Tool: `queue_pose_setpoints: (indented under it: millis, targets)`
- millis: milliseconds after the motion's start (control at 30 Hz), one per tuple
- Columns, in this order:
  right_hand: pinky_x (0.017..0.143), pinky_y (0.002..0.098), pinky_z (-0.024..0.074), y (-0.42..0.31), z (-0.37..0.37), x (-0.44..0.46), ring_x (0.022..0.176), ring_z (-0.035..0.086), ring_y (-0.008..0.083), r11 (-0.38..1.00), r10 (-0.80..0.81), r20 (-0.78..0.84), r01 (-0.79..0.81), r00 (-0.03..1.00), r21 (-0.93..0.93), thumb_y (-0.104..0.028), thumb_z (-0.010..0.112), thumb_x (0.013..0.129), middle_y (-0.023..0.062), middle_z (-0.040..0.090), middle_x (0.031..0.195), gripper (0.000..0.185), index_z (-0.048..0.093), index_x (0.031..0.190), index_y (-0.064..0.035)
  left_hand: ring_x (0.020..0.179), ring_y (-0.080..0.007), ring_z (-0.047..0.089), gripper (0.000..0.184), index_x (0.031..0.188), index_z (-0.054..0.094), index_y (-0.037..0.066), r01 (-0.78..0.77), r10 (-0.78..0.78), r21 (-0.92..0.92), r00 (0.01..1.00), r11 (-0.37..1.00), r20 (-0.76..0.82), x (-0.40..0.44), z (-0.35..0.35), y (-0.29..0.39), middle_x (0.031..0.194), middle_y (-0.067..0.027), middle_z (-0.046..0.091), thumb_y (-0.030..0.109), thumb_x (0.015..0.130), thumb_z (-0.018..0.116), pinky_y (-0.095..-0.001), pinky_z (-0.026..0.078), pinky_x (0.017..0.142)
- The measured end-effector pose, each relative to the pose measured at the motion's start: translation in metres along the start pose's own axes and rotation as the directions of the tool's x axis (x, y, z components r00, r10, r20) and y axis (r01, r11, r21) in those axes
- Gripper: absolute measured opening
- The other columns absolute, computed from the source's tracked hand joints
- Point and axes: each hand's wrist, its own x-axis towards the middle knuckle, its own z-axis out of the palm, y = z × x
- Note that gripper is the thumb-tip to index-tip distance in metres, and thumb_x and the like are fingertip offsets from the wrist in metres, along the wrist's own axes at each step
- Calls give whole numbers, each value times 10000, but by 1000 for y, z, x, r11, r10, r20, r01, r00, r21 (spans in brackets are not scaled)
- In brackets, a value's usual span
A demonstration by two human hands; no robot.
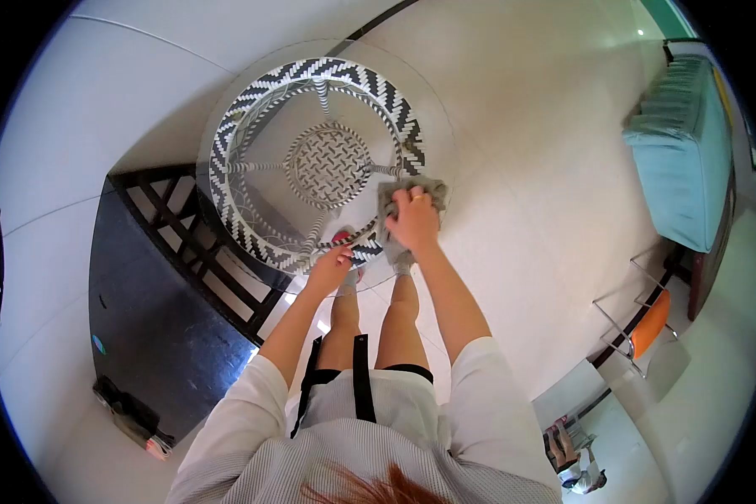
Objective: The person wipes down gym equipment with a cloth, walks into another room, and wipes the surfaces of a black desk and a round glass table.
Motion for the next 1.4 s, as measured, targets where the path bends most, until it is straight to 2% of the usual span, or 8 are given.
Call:
queue_pose_setpoints:
  millis: [67,300,533,600,900,1067,1233,1400]
  targets:
    - [713,422,462,15,-5,9,915,484,296,982,185,-140,-177,973,66,-245,664,628,105,464,978,384,520,968,-138,820,-303,596,227,972,576,88,-2,2,-51,1000,999,-10,4,-4,-7,853,-130,622,156,760,534,-375,464,707]
    - [700,436,437,-12,15,-17,917,472,313,971,236,-201,-238,951,17,-215,638,630,121,461,970,381,512,973,-110,834,-280,605,199,937,586,71,52,-47,38,990,998,-131,12,-31,-28,859,-120,630,158,763,545,-351,468,722]
    - [702,433,414,-74,46,-92,892,470,300,998,1,-53,3,999,68,-141,626,605,112,467,931,365,523,953,-105,830,-276,606,207,928,579,57,96,-92,15,980,995,-178,9,-33,-30,849,-120,629,167,754,557,-352,465,727]
    - [698,424,403,-80,51,-101,889,470,294,989,-108,20,105,994,108,-127,628,600,100,471,917,348,528,933,-111,852,-219,607,245,966,579,49,107,-111,-34,979,994,-170,6,-33,-27,886,-104,630,174,755,568,-309,456,771]
    - [729,436,416,13,18,-42,885,474,312,986,-104,-30,107,994,128,-141,640,585,103,485,918,311,554,884,-141,804,-277,611,209,926,593,72,126,-121,55,989,990,-85,0,-28,-40,823,-106,635,201,768,550,-360,474,717]
    - [767,433,411,38,2,-24,902,456,332,979,117,-155,-88,981,183,-139,637,620,122,472,948,301,539,905,-121,779,-261,604,194,913,599,58,148,-147,13,987,989,-61,-9,-23,-54,803,-110,627,176,768,550,-341,468,707]
    - [770,450,404,6,20,-37,916,455,331,960,276,-273,-279,922,30,-157,637,635,127,464,969,341,517,952,-118,743,-242,596,182,904,598,55,137,-137,75,991,988,-1,-15,-24,-64,781,-113,615,161,758,580,-325,464,685]
    - [713,436,390,-68,55,-80,900,455,318,980,201,-207,-198,957,39,-143,630,617,115,464,954,339,524,938,-109,753,-268,594,174,898,597,72,159,-155,118,987,980,-44,-22,-27,-71,792,-117,614,171,754,590,-340,467,684]
